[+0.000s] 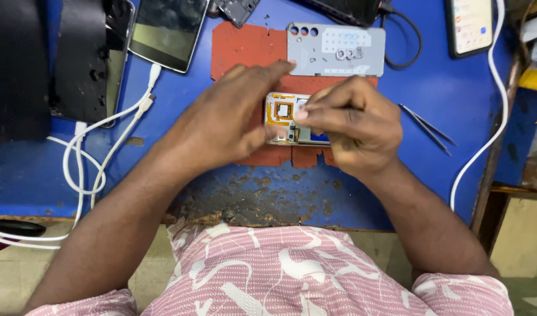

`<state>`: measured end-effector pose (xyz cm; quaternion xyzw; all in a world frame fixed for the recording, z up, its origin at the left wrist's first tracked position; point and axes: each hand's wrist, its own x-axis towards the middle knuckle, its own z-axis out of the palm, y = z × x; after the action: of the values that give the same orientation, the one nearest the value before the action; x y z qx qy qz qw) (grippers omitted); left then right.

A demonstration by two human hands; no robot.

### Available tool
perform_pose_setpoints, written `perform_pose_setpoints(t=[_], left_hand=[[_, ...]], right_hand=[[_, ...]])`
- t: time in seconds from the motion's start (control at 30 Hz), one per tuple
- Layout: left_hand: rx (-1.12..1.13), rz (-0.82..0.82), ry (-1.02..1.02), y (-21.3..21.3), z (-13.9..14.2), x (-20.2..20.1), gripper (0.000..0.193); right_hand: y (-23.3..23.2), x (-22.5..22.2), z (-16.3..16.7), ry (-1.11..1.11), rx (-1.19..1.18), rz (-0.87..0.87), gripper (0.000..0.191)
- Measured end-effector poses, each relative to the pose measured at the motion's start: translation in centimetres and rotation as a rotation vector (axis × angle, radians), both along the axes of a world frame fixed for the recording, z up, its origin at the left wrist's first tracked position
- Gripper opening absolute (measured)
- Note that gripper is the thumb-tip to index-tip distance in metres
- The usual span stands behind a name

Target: The person disassembles a smartphone on a workbench, using a screwdriver and tweezers to remove screws and separate the back cover from the internal components. The person then manipulates the motherboard and battery area before setting the phone aside.

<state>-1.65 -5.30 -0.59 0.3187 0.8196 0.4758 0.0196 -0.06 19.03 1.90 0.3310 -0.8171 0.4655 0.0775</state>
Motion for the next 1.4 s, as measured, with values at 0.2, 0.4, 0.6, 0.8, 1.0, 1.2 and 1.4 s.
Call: perform_pose_setpoints(t=[0.2, 0.4, 0.6, 0.8, 1.0, 1.2, 1.4], left_hand=[[0.129, 0.240, 0.158, -0.2, 1.2, -1.6, 0.026], [0.106, 0.252, 0.248, 0.9, 1.1, -3.4, 0.002], [0.064, 0.112, 0.224, 1.4, -0.2, -2.8, 0.006], [-0.127, 0.068, 0.186, 1.7, -0.6, -2.1, 0.012], [-0.168, 0.042, 0.148, 2.0, -0.4, -1.7, 0.019], [-0.140, 0.029, 0.183, 2.4, -0.1, -2.0, 0.018], [-0.147, 0.029, 0.192, 2.1, -1.6, -1.6, 0.018]], right_hand=[[-0.5, -0.8, -0.1, -0.095, -0.050, -0.017, 0.036], [-0.4, -0.6, -1.0, -0.036, -0.089, -0.053, 0.037], [0.2, -0.4, -1.3, -0.171, -0.178, -0.055, 0.038], [0.6, -0.7, -2.2, -0.190, -0.141, -0.062, 0.052], [0.3, -0.8, -2.1, -0.315, -0.231, -0.095, 0.030], [-0.1, -1.0, -1.0, -0.204, -0.164, -0.011, 0.027], [-0.1, -0.5, -1.4, -0.228, -0.152, -0.061, 0.018]])
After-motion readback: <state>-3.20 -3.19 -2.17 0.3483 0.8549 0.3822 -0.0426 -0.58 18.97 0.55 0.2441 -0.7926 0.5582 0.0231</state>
